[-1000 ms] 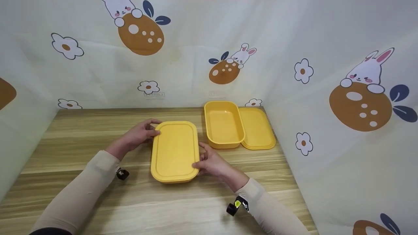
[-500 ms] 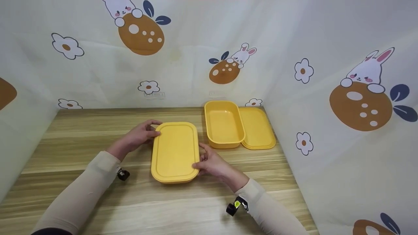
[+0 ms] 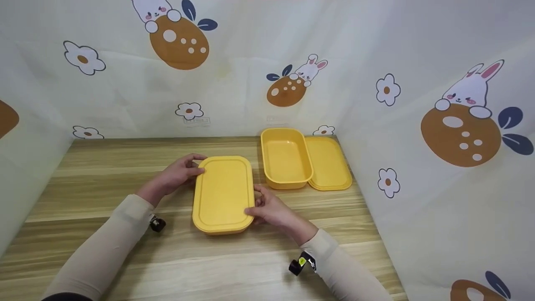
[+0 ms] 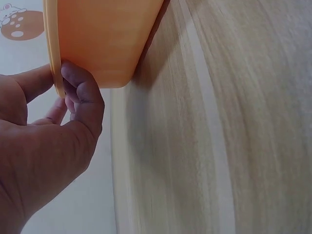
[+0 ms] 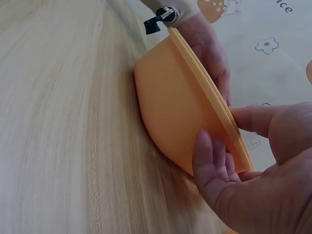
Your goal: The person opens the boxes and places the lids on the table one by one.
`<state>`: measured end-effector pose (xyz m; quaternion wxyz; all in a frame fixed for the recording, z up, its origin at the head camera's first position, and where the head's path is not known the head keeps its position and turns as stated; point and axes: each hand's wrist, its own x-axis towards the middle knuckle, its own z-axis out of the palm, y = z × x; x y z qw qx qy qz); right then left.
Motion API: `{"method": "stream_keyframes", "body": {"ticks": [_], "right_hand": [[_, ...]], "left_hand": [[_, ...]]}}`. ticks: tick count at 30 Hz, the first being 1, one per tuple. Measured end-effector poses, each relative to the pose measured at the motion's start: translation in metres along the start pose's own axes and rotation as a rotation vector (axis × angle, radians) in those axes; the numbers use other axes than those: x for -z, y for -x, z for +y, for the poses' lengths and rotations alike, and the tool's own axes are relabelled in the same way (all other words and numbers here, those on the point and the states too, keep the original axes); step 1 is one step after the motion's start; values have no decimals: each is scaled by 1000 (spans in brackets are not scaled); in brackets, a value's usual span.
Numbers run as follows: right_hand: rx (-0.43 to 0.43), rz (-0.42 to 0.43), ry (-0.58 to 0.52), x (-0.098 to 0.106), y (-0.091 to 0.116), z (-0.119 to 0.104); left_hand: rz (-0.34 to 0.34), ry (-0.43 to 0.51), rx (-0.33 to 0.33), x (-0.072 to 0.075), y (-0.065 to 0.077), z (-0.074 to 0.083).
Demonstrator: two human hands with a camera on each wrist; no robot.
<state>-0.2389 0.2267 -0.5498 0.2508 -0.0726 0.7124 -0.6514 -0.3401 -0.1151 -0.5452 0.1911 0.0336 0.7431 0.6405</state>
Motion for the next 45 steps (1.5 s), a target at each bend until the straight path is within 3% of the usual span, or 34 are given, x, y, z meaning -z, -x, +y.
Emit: {"method": "stream_keyframes", "body": {"ticks": [3,10,14,19,27,35,45], "right_hand": [[45,49,145,-4,1,1],[164,251,688,-21,7,-3],[171,224,890,-30,11,-5],[171,132,1051,-35,10,-4],[167,126,1160,-38,10,-3],[165,110,1144,-38,9,-3],[154,97,1090,-39,10,-4]], "left_hand": [[0,11,0,-1,0,0],[4,22,10,0,0,0],[5,19,10,0,1,1],[2,33,15,0,2,1],[-10,58,6,-1,0,-2],[-10,34,6,-1,0,-2],[99,-119,-42,-11,-4,-3]]}}
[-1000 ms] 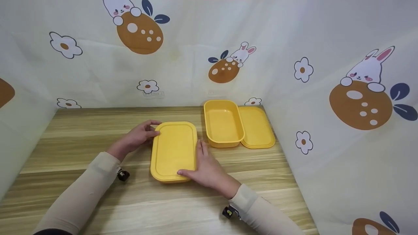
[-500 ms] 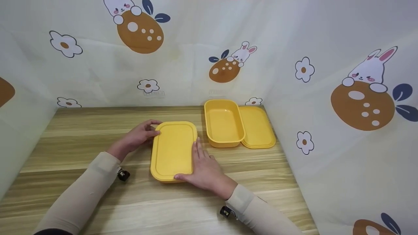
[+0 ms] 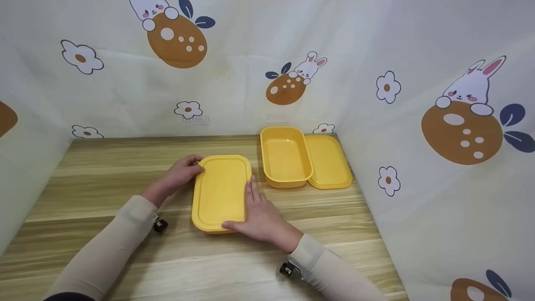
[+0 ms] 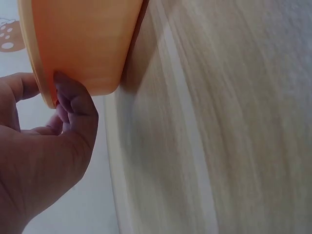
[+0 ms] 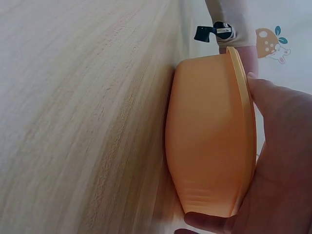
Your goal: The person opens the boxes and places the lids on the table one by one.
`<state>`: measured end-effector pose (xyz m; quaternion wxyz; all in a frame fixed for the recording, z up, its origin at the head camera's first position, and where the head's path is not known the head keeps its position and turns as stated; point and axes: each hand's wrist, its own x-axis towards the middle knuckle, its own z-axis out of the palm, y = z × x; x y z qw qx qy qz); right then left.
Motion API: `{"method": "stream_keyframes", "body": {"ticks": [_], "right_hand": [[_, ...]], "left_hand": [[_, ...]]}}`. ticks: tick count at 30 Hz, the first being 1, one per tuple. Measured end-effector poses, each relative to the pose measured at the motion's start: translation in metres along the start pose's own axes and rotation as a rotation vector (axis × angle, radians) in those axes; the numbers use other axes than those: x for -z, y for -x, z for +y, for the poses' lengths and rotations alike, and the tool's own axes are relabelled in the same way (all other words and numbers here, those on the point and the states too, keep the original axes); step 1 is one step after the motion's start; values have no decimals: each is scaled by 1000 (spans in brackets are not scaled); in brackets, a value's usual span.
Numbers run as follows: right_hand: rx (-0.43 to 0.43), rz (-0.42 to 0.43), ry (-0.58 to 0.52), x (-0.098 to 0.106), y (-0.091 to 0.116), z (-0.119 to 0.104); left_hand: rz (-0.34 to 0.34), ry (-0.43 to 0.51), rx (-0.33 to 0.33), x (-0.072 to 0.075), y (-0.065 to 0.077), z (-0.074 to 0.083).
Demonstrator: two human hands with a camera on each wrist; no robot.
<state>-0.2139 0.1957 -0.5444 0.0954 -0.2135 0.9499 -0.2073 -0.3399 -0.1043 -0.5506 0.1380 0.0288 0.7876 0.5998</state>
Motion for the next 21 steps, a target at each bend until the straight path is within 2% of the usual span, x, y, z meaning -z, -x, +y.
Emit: {"method": "stream_keyframes", "body": {"ticks": [5,9,13,17,21], "right_hand": [[-7,0,-7,0,0,0],[-21,-9,-15,0,0,1],[-20,-11,-52,0,1,1],[-23,-13,-71,-1,1,0],[-34,-12,-69,-1,1,1]], "left_hand": [[58,-184,-64,-5,-3,4],[89,-427,-157,-10,-11,9],[106,-647,-198,-17,-17,13],[107,-744,-211,-24,-20,15],[121,-790,-233,-28,-24,15]]}}
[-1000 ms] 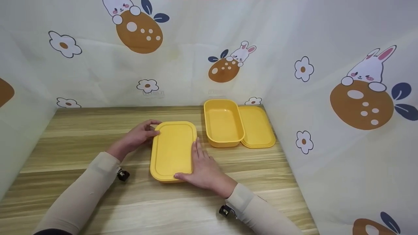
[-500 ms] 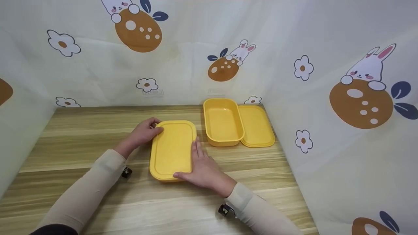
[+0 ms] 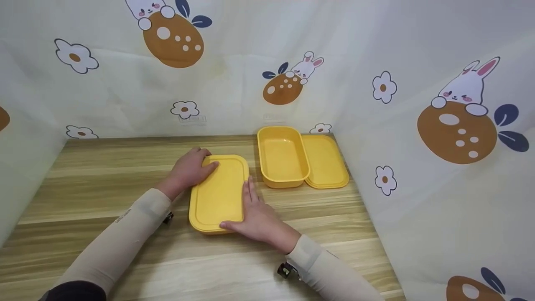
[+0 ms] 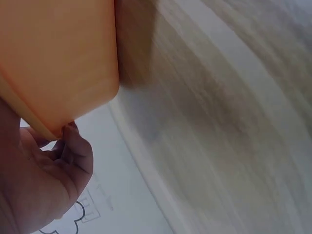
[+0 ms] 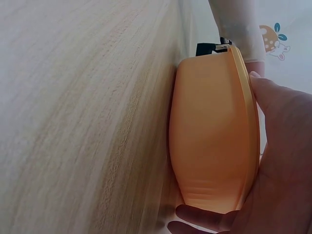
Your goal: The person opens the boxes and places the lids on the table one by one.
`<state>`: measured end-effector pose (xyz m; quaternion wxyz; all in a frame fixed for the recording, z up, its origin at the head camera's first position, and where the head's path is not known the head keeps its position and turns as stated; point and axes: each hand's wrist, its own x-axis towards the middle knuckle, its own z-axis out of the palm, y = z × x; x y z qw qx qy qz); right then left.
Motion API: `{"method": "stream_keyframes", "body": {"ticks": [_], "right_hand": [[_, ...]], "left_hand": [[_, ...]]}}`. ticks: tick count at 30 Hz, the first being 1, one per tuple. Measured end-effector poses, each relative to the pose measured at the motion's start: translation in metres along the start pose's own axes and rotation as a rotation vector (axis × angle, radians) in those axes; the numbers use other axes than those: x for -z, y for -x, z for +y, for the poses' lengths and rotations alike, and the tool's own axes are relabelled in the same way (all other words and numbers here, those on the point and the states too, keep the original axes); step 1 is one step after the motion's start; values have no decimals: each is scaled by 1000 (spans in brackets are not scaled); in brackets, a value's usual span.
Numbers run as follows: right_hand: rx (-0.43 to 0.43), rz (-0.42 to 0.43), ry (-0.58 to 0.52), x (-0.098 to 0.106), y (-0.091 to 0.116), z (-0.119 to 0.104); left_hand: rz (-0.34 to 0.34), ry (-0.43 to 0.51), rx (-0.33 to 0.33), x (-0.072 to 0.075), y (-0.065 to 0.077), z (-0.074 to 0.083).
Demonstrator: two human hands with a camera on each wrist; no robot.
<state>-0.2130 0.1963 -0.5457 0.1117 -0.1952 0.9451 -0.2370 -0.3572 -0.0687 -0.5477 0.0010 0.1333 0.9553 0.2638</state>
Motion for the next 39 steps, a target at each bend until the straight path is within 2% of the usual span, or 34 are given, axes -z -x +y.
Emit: {"method": "stream_keyframes", "body": {"ticks": [11,26,31,39], "right_hand": [[-17,-12,15,1,0,-1],[15,8,-1,0,-1,0],[4,-1,9,1,0,-1],[0,0,5,1,0,-2]], "left_hand": [[36,-51,-27,-3,-1,3],[59,-207,-117,3,3,13],[43,-178,-102,5,3,13],[-3,-58,-7,15,5,14]]}}
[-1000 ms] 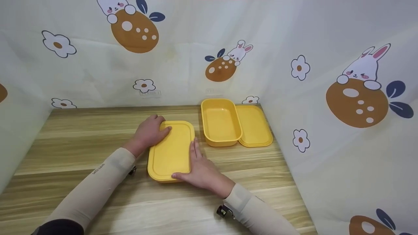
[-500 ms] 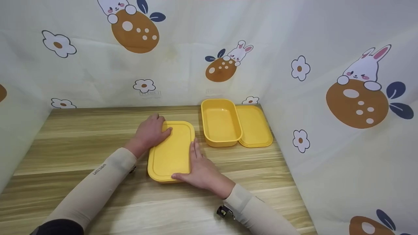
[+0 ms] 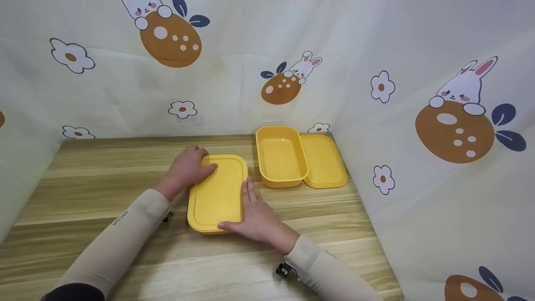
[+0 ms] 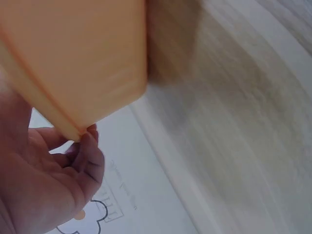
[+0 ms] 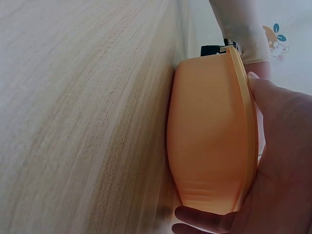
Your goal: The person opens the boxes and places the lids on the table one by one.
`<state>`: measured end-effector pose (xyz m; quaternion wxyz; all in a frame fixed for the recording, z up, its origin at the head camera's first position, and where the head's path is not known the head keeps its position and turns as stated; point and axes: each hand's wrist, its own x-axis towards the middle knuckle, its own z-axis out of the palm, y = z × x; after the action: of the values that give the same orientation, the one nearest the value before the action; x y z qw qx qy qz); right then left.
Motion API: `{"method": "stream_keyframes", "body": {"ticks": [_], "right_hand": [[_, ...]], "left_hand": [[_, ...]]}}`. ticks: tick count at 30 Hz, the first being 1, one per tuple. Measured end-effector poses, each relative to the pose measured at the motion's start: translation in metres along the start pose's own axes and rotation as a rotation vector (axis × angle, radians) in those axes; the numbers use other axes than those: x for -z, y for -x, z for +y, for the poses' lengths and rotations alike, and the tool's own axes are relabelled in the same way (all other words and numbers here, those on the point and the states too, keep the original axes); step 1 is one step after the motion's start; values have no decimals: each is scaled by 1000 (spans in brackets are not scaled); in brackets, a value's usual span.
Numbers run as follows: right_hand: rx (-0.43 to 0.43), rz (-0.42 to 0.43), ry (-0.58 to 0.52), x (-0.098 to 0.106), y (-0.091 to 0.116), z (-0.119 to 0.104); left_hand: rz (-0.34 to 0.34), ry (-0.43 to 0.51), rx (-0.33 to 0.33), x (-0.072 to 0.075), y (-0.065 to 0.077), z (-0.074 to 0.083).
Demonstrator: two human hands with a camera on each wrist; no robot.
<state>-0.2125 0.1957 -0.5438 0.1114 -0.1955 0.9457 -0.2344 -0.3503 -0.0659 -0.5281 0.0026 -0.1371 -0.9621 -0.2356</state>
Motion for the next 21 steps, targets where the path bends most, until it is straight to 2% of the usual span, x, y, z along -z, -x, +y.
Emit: {"method": "stream_keyframes", "body": {"ticks": [12,21], "right_hand": [[5,-3,3,0,-1,0],[-18,-4,-12,0,0,-1]], "left_hand": [[-78,216,121,12,7,-9],[-96,193,127,18,5,-5]]}}
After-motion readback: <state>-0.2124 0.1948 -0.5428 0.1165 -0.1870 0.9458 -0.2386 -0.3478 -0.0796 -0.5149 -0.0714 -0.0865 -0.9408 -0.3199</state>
